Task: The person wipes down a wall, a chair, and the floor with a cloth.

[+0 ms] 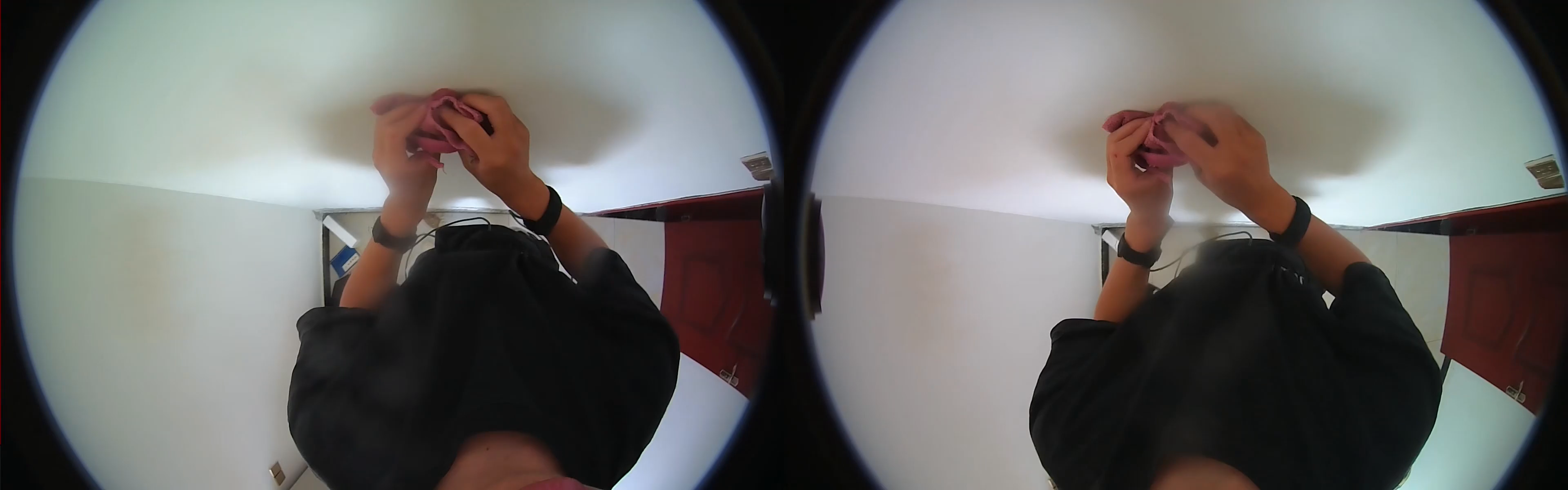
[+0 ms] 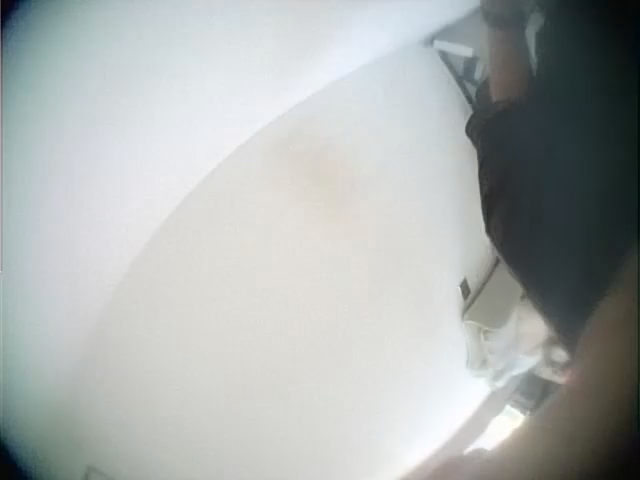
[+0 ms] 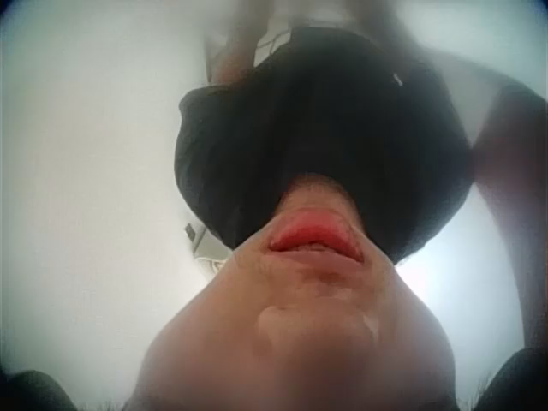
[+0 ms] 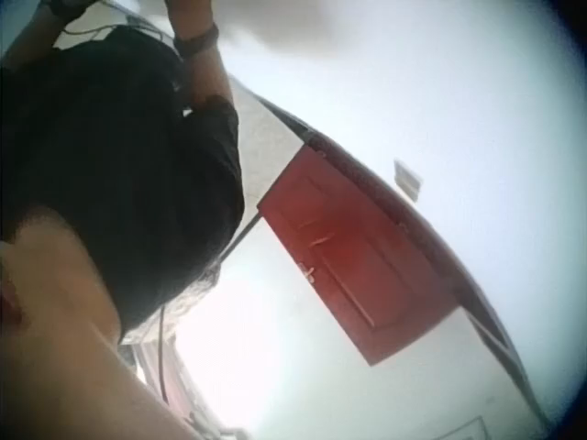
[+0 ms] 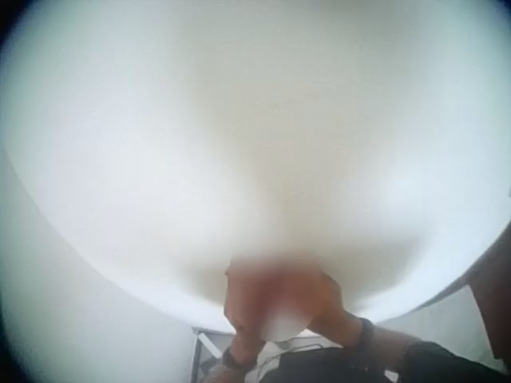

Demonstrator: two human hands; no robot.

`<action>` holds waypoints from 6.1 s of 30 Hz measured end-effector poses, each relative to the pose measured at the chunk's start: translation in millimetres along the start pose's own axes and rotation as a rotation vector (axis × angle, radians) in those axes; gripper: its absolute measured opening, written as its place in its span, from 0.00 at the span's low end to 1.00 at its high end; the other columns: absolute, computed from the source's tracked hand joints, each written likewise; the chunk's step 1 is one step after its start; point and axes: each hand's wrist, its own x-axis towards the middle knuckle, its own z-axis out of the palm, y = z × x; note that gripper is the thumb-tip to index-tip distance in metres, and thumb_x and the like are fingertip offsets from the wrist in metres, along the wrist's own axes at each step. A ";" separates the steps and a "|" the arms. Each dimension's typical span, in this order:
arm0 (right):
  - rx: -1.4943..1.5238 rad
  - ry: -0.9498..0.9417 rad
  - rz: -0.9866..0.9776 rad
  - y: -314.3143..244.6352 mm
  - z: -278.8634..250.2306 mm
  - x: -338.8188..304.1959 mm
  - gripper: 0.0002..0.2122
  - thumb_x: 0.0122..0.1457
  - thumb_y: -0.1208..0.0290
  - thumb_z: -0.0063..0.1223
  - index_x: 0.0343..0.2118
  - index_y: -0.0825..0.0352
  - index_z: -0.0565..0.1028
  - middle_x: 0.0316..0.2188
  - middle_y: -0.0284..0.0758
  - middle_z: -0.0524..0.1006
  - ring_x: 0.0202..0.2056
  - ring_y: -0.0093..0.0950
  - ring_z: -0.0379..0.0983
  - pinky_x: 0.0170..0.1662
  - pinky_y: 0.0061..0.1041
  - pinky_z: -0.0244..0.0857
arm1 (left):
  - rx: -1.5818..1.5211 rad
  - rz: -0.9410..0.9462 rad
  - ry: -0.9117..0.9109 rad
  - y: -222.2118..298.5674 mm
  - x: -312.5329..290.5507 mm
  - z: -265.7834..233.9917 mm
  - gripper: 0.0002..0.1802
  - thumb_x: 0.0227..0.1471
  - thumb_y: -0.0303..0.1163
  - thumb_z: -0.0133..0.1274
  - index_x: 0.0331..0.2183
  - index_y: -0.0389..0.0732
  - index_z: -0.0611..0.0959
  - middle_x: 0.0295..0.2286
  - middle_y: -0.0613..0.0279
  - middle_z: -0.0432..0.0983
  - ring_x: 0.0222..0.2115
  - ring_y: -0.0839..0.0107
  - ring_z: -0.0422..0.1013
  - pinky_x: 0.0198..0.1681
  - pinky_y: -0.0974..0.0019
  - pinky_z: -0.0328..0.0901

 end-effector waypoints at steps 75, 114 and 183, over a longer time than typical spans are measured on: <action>0.279 0.229 0.481 115.8 -154.7 -136.8 0.21 0.37 0.88 0.51 0.38 0.66 0.76 0.40 0.41 0.72 0.41 0.42 0.72 0.41 0.33 0.69 | 0.108 -0.011 -0.356 121.9 -69.5 178.9 0.25 0.31 0.16 0.61 0.39 0.37 0.80 0.36 0.57 0.74 0.35 0.60 0.73 0.33 0.64 0.71; 0.283 -0.332 0.586 10.6 26.9 -144.9 0.19 0.45 0.86 0.55 0.42 0.65 0.75 0.42 0.38 0.70 0.40 0.35 0.72 0.35 0.25 0.69 | 0.111 -0.394 -0.207 -15.8 -126.8 9.1 0.24 0.35 0.14 0.56 0.40 0.38 0.78 0.37 0.59 0.73 0.37 0.58 0.71 0.35 0.62 0.70; 0.266 -0.202 0.390 -90.8 352.5 -383.4 0.17 0.41 0.81 0.60 0.37 0.63 0.72 0.34 0.38 0.69 0.33 0.41 0.72 0.34 0.34 0.68 | 0.281 -0.117 -0.130 -336.6 -397.6 -139.3 0.19 0.32 0.15 0.56 0.33 0.38 0.76 0.30 0.55 0.72 0.32 0.54 0.70 0.34 0.60 0.66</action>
